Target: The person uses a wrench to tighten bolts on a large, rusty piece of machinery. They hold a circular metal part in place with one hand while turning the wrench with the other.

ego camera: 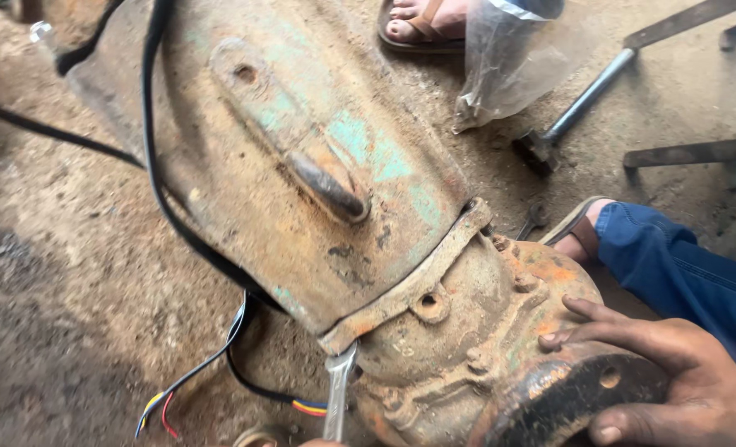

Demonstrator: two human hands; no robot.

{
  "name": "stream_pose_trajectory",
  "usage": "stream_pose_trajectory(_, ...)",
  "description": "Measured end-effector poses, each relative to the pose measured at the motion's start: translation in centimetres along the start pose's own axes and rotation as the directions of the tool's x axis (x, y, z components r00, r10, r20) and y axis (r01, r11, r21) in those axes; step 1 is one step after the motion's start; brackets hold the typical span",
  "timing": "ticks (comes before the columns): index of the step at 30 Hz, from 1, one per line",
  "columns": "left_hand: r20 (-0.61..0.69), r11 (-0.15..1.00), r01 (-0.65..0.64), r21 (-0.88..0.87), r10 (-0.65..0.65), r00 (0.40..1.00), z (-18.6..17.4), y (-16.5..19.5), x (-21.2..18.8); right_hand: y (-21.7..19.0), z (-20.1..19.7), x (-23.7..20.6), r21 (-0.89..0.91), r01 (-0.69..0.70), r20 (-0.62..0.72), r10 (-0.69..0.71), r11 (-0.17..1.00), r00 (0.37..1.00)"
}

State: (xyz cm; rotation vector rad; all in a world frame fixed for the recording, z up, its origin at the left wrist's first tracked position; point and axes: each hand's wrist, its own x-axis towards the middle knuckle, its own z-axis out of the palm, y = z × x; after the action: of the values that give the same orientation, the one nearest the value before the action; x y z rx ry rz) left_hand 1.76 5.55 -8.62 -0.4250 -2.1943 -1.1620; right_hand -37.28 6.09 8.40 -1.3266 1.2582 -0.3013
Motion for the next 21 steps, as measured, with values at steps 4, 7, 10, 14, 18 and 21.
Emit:
stream_pose_trajectory(4,0.16,0.982,0.016,0.189,-0.047,0.986,1.6,1.5,0.4,-0.2,0.2,0.4,0.035,0.009,-0.018,-0.008,0.999,1.0)
stream_pose_trajectory(7,0.291,0.952,-0.008,0.305,-0.086,0.953,1.8,3.0,1.5,-1.1,1.1,1.9,0.25,-0.272,-0.037,0.29,0.929,0.956)
stream_pose_trajectory(10,0.241,0.954,0.015,0.3,-0.091,0.966,-0.2,3.8,2.1,-1.0,2.3,3.1,0.342,-0.336,-0.079,0.383,0.878,0.921)
stream_pose_trajectory(14,-0.115,0.995,0.093,0.028,-0.089,0.989,-3.8,4.4,2.8,0.9,2.4,1.1,0.438,-0.337,-0.113,0.423,0.833,0.899)
stream_pose_trajectory(18,-0.388,0.968,-0.109,0.224,0.191,0.902,-6.2,4.7,4.1,2.7,1.9,-0.5,0.525,-0.197,-0.182,0.335,0.828,0.924)
stream_pose_trajectory(21,-0.427,0.987,-0.041,0.154,0.104,0.898,-8.3,5.5,4.1,2.6,1.5,0.1,0.364,-0.214,-0.187,0.296,0.906,0.937)
